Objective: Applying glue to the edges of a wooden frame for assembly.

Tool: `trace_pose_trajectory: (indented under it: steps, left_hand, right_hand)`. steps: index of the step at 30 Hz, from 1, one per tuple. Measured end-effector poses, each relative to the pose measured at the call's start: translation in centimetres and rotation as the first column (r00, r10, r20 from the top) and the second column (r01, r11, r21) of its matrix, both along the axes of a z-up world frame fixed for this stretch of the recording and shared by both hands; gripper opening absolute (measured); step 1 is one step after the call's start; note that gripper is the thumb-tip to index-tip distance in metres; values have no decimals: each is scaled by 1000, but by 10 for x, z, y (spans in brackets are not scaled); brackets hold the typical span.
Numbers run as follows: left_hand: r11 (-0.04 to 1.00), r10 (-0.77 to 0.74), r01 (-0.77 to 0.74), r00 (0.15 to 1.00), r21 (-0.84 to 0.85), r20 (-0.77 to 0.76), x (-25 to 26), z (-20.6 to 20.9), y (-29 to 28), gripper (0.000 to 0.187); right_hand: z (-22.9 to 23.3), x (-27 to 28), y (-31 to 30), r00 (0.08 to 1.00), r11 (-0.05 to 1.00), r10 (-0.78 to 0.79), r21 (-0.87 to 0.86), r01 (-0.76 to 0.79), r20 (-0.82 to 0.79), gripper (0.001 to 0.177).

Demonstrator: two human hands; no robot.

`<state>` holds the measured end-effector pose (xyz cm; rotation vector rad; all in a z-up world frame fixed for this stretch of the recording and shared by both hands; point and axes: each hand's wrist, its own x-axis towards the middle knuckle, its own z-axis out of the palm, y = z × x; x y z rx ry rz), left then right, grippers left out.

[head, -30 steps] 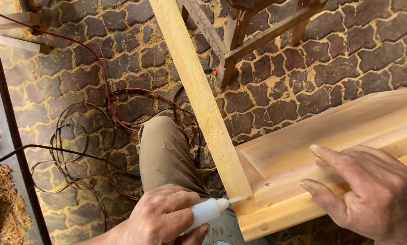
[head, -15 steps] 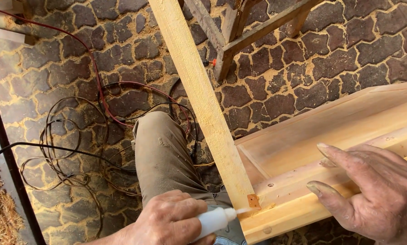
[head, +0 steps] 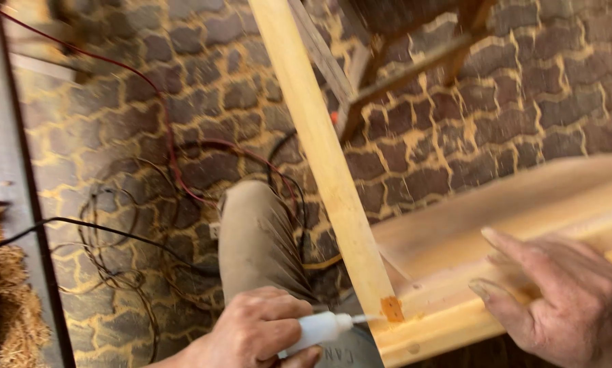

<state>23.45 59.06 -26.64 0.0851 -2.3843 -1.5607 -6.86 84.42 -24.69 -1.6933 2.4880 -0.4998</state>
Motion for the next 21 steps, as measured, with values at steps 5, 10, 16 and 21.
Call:
trace_pose_trajectory:
  steps: [5,10,16,21]
  left_hand:
    - [993,89,-95,993,76,76,0,-3,-11,21]
    - [879,361,-379,925,289,116,6,-20,-22,26]
    - [697,467,-523,850,490,243,16,-38,-24,29]
    - [793,367,-437,899,425,239,13,-12,-21,28]
  right_hand:
    - [1,-2,-6,997,995,-74,67,75,-19,59]
    - [17,-10,-46,982,984,148,82,-158,119,77]
    - [20,5,-176,814,814,580,35,-580,27,86]
    - [36,13,-123,732,731,640,108,-674,233,66]
